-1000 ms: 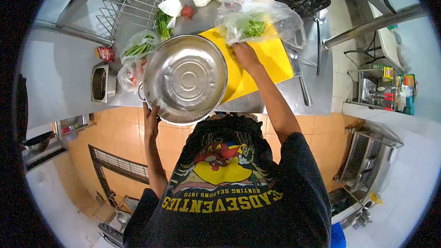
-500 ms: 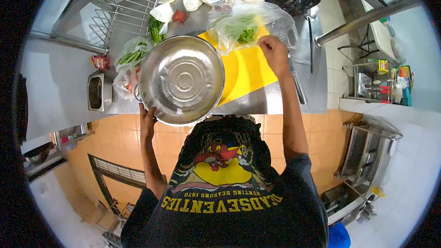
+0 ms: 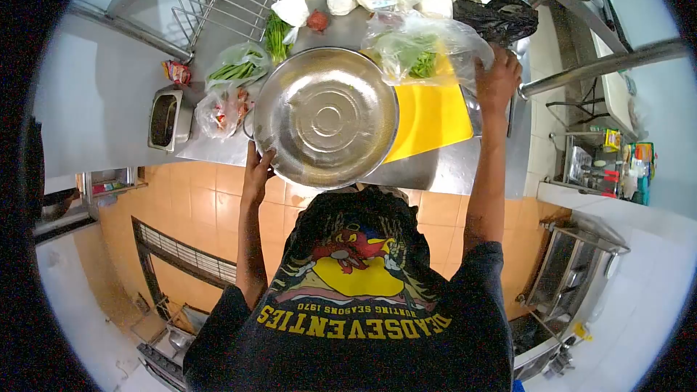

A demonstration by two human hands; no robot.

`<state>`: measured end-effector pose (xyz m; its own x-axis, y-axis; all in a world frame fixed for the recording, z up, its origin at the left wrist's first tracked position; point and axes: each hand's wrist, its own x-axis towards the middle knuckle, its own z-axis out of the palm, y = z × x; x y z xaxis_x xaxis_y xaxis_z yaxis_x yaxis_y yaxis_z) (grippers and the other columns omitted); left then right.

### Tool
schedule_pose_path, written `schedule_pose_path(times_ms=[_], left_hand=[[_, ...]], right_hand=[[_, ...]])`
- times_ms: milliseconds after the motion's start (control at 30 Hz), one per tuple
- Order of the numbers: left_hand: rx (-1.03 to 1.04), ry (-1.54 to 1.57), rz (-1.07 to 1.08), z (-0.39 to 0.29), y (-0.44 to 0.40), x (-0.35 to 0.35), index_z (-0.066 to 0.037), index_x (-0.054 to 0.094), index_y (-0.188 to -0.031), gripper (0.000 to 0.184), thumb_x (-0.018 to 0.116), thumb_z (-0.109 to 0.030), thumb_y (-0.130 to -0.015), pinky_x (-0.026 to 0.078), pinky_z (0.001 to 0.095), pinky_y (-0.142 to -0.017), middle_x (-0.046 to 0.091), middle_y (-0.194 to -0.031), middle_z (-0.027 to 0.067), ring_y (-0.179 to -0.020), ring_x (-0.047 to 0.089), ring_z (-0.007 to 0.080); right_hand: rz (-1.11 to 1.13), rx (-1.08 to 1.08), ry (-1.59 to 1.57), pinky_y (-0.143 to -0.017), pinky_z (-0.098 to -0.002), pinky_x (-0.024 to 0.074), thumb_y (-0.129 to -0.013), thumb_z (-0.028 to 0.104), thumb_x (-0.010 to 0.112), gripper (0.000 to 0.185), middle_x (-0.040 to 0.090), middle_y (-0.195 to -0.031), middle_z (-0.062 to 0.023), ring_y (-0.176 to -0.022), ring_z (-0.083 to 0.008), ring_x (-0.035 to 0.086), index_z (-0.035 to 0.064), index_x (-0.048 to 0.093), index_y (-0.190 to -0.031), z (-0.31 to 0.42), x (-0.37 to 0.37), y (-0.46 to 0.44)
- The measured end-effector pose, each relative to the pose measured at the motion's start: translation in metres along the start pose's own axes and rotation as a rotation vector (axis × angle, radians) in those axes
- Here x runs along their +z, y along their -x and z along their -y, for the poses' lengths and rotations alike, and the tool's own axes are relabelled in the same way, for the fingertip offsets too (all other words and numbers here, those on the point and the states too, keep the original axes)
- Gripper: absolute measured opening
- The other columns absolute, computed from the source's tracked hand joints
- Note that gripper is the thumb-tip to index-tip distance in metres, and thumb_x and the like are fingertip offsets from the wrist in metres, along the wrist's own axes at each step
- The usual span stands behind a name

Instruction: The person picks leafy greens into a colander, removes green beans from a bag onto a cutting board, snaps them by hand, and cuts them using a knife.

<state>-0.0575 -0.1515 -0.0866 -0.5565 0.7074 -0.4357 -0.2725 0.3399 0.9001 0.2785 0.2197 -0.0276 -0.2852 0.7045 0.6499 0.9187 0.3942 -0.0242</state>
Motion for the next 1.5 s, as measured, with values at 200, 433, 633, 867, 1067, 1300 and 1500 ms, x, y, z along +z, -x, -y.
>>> schedule_pose_path(times_ms=[200, 433, 633, 867, 1067, 1300, 1500], left_hand=[[-0.021, 0.043, -0.004, -0.011, 0.003, 0.020, -0.011, 0.027, -0.145, 0.061, 0.057, -0.027, -0.094, 0.051, 0.0383, -0.088, 0.046, -0.136, 0.0146, -0.117, 0.052, 0.0244], [-0.003, 0.055, -0.078, -0.001, 0.010, 0.030, -0.015, 0.025, -0.147, 0.064, 0.057, -0.031, -0.095, 0.048, 0.0390, -0.090, 0.044, -0.139, 0.0124, -0.121, 0.049, 0.0241], [0.016, 0.082, -0.093, 0.010, 0.010, 0.040, -0.016, 0.028, -0.147, 0.061, 0.057, -0.029, -0.095, 0.045, 0.0403, -0.093, 0.043, -0.140, 0.0105, -0.123, 0.047, 0.0240], [-0.017, 0.081, -0.169, 0.005, 0.015, 0.063, -0.018, 0.029, -0.146, 0.060, 0.057, -0.029, -0.095, 0.045, 0.0377, -0.090, 0.047, -0.137, 0.0070, -0.117, 0.050, 0.0218], [0.020, 0.092, -0.193, 0.011, 0.013, 0.069, -0.018, 0.035, -0.145, 0.054, 0.055, -0.031, -0.096, 0.046, 0.0370, -0.090, 0.050, -0.133, 0.0055, -0.114, 0.051, 0.0191], [-0.002, 0.096, -0.187, -0.001, 0.007, 0.075, -0.014, 0.036, -0.144, 0.053, 0.052, -0.033, -0.098, 0.047, 0.0352, -0.090, 0.052, -0.131, 0.0065, -0.112, 0.054, 0.0178], [0.032, 0.108, -0.144, -0.005, 0.003, 0.067, -0.014, 0.035, -0.146, 0.055, 0.050, -0.035, -0.098, 0.047, 0.0359, -0.092, 0.051, -0.134, 0.0079, -0.115, 0.053, 0.0198]], right_hand=[[0.425, 0.407, -0.724, -0.065, -0.0353, 0.0529, -0.084, 0.020, 0.068, 0.028, 0.066, -0.087, -0.0128, -0.071, -0.0217, 0.065, 0.0012, 0.063, -0.104, -0.064, 0.069, -0.010], [0.251, 0.628, -1.394, -0.059, -0.0267, 0.0534, -0.088, 0.013, 0.060, 0.013, 0.066, -0.072, -0.0072, -0.062, -0.0147, 0.064, 0.0000, 0.064, -0.088, -0.064, 0.014, -0.068], [0.477, 0.509, -0.972, -0.060, -0.0254, 0.0441, -0.092, 0.020, 0.059, 0.017, 0.061, -0.072, -0.0015, -0.062, -0.0084, 0.053, 0.0039, 0.064, -0.091, -0.086, 0.008, -0.075], [0.241, 0.091, -0.436, -0.091, -0.0403, 0.0445, -0.089, 0.025, 0.064, 0.042, 0.060, -0.114, -0.0191, -0.105, -0.0333, 0.057, 0.0031, 0.057, -0.125, -0.093, -0.026, -0.048], [0.115, -0.054, -0.606, -0.092, -0.0396, 0.0431, -0.089, 0.014, 0.062, 0.031, 0.063, -0.106, -0.0149, -0.102, -0.0300, 0.057, 0.0080, 0.062, -0.119, -0.036, -0.077, -0.045], [0.733, -0.203, -1.050, -0.077, -0.0421, 0.0502, -0.085, 0.008, 0.059, 0.015, 0.065, -0.096, -0.0203, -0.086, -0.0359, 0.064, 0.0030, 0.066, -0.098, 0.085, -0.012, 0.030], [0.740, -0.332, -0.614, -0.074, -0.0475, 0.0505, -0.084, 0.009, 0.054, 0.014, 0.064, -0.092, -0.0250, -0.085, -0.0404, 0.063, -0.0016, 0.062, -0.089, 0.151, 0.083, 0.051]])
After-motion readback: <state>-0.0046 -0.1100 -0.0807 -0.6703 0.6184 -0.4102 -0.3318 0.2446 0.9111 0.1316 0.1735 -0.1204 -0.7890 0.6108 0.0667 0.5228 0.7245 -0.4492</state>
